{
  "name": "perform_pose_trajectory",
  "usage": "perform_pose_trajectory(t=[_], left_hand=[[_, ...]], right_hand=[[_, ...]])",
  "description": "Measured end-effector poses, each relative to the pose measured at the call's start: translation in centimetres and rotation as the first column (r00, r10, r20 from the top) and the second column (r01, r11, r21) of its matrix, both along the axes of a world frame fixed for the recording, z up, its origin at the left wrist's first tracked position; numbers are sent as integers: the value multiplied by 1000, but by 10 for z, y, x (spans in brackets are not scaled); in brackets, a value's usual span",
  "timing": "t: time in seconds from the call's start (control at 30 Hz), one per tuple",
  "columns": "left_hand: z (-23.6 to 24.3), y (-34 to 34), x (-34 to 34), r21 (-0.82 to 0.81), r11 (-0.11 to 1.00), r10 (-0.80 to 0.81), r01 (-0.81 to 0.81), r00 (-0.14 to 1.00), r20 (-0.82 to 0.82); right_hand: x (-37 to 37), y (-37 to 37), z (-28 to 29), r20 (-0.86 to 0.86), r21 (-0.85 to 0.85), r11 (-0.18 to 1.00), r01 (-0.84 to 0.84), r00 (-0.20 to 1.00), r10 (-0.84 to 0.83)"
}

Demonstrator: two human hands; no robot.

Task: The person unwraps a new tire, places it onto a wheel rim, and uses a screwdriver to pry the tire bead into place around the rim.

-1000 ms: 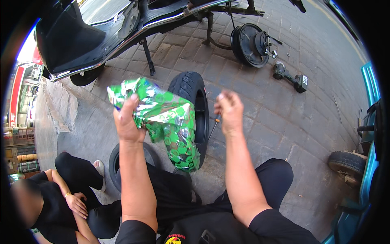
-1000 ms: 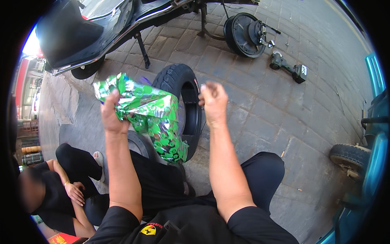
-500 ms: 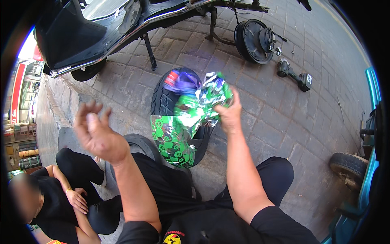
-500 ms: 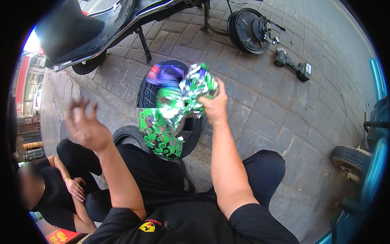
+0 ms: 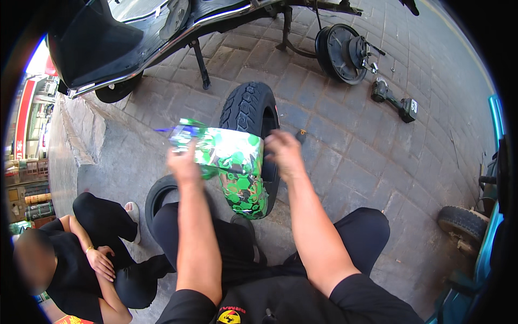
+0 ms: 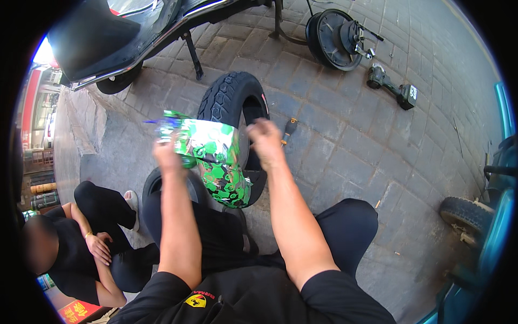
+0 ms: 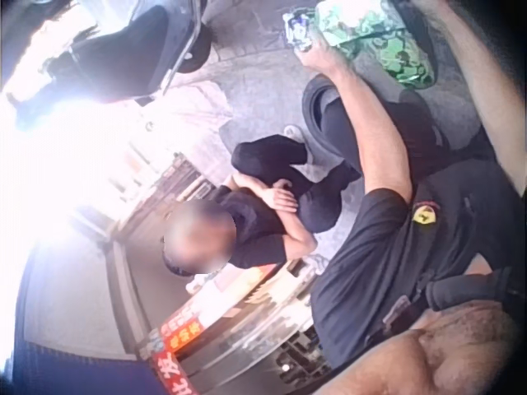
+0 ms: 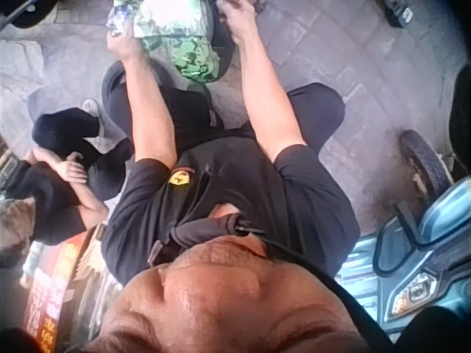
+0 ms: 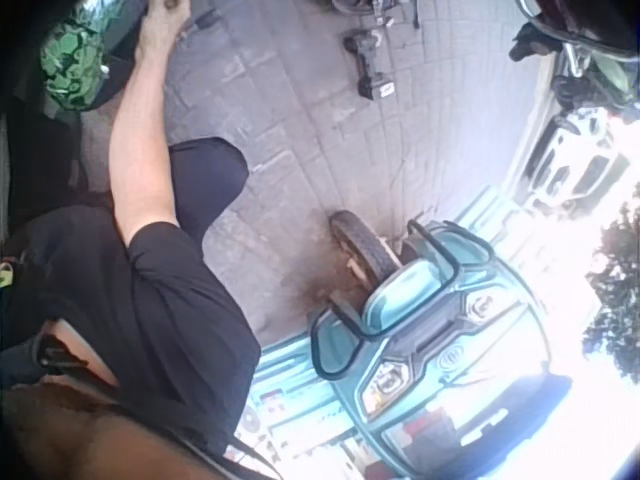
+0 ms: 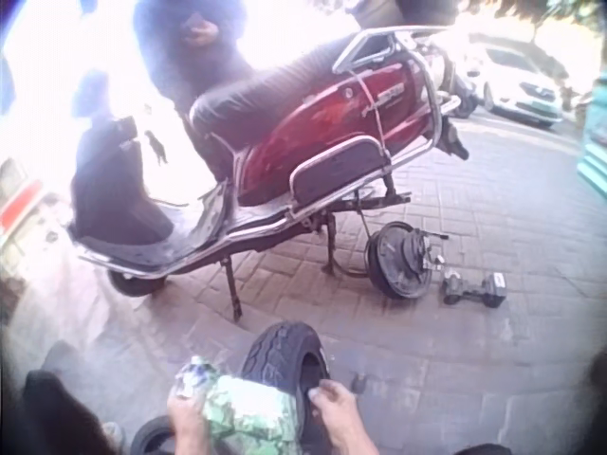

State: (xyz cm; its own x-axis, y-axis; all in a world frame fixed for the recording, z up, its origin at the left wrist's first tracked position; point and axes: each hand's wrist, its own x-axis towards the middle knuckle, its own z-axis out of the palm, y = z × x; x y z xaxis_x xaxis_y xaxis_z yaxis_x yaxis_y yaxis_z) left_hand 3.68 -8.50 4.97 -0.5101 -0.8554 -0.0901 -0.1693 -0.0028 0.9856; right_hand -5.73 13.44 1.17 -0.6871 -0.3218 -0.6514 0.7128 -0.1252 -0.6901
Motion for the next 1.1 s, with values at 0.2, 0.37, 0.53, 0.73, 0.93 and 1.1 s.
perform_pose_trajectory(t=[0.2,0.37,0.53,0.73,0.93,1.1], left_hand=[[132,69,-54,15,763,-646,647,763,-34],[105,25,-22,-630,727,-213,272,962,169],[21,26,26,364,879,-331,307,944,3],[6,24,5,457,724,-419,516,856,-304],[-32,18,10,672,645,-217,364,930,-296],[-37,26,6,635,735,-154,237,971,-184]], right_hand=[[-20,28,82,-738,-280,915,-292,675,-10],[-29,30,36,-546,6,1000,11,838,-5],[10,-16,-28,-510,-37,999,-19,860,-3],[22,-30,-14,-201,-383,922,-50,979,-31],[35,-35,-35,-136,-424,905,31,986,-98],[34,-44,-35,-47,-372,892,-257,965,259]])
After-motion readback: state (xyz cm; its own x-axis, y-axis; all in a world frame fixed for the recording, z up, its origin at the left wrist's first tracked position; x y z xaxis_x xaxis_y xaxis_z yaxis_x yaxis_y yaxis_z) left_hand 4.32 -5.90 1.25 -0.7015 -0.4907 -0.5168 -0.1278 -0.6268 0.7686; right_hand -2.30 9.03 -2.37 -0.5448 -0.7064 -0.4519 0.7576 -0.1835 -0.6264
